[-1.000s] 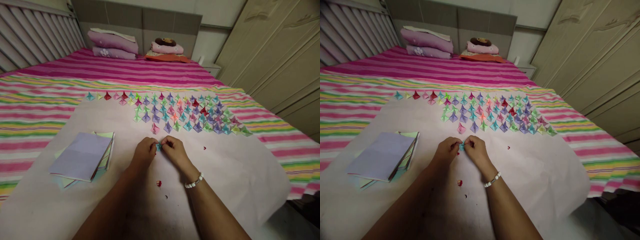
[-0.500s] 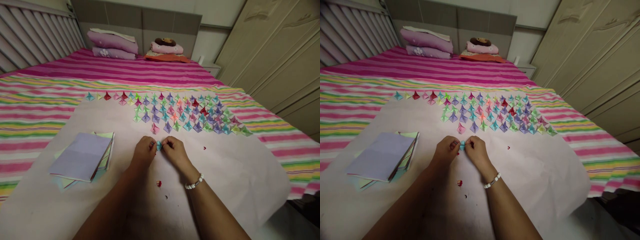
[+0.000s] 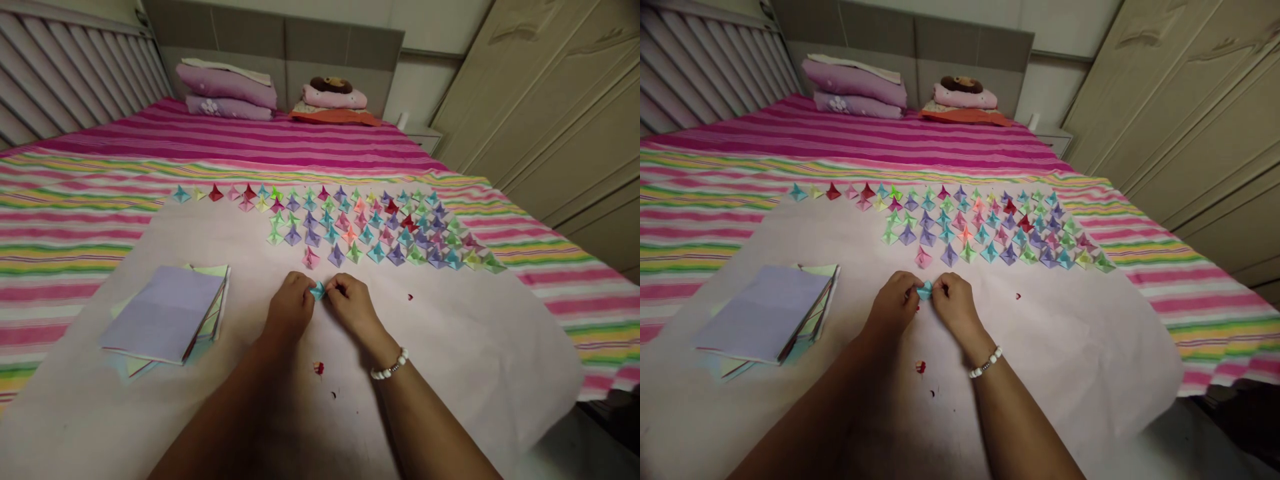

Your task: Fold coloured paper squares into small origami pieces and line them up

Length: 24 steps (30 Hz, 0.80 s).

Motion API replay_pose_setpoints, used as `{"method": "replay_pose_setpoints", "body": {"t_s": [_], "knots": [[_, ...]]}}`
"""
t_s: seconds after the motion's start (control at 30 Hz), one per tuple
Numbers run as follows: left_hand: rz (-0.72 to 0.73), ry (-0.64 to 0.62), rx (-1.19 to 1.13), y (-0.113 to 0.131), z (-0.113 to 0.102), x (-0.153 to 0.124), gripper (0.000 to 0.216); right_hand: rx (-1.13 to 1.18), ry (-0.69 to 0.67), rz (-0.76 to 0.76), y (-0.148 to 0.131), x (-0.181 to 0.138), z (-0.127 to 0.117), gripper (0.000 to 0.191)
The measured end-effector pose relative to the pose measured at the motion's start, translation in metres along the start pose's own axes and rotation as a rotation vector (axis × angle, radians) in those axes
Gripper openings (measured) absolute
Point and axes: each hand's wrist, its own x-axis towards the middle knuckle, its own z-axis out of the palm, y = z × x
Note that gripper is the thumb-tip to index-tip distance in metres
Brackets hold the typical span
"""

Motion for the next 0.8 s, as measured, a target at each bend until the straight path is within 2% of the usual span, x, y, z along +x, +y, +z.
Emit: {"method": "replay_pose_setpoints", "body": {"t_s": [0.23,0.43,0.57,0.8], "knots": [[-0.052,-0.116,0.061,0.0045,-0.0012,-0.0008,0.031,-0.021,-0.007,-0.012,0.0005,-0.0012,-0.0007,0.018],[-0.052,-0.207,0.071,0.0036,-0.0014,0.0006,0.023,0.007,-0.015,-0.09,0.0005,-0.002,0.0006,0.021],[-0.002,-0.185,0.015,-0.0012,0.002,0.0007,0.02,0.005,-0.042,-0.164,0.0021,-0.004,0.0017,0.028],[0.031,-0.118,-0.041,-0.003,0.003,0.0002,0.015,-0.053,-0.031,-0.175,0.0023,-0.0079,0.0012,0.031]]}}
